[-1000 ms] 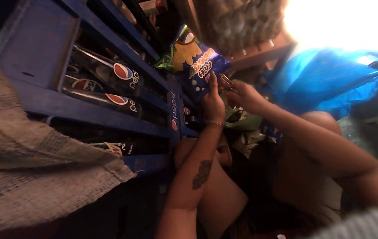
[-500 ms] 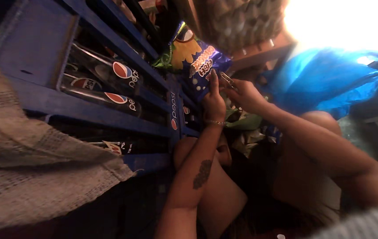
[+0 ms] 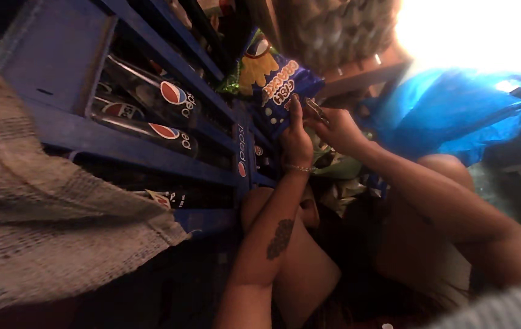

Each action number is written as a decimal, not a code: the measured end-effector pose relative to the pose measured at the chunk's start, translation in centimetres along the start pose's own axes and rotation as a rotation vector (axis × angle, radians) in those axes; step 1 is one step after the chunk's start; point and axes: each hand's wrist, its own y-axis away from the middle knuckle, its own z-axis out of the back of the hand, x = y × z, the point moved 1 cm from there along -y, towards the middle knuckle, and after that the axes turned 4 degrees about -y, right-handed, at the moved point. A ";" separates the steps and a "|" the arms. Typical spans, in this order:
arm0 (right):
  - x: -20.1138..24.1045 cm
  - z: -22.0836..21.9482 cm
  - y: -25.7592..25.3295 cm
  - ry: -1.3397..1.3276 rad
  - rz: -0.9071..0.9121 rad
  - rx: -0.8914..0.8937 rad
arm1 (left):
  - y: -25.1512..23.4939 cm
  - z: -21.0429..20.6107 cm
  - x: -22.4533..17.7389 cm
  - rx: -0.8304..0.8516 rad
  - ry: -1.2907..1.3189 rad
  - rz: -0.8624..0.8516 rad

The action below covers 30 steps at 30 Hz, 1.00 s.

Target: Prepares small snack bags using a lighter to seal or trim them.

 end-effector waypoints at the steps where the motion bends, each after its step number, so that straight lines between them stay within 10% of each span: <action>1: 0.0 0.0 0.0 -0.009 0.015 -0.003 | 0.1 0.0 -0.1 0.008 -0.008 0.004; 16: 0.4 2.4 0.2 -0.263 -0.203 0.103 | -1.0 0.3 -0.9 -0.004 -0.065 0.117; 30: -1.0 6.0 -0.3 -0.187 0.336 -0.345 | -0.4 -0.3 -0.4 0.173 0.000 0.034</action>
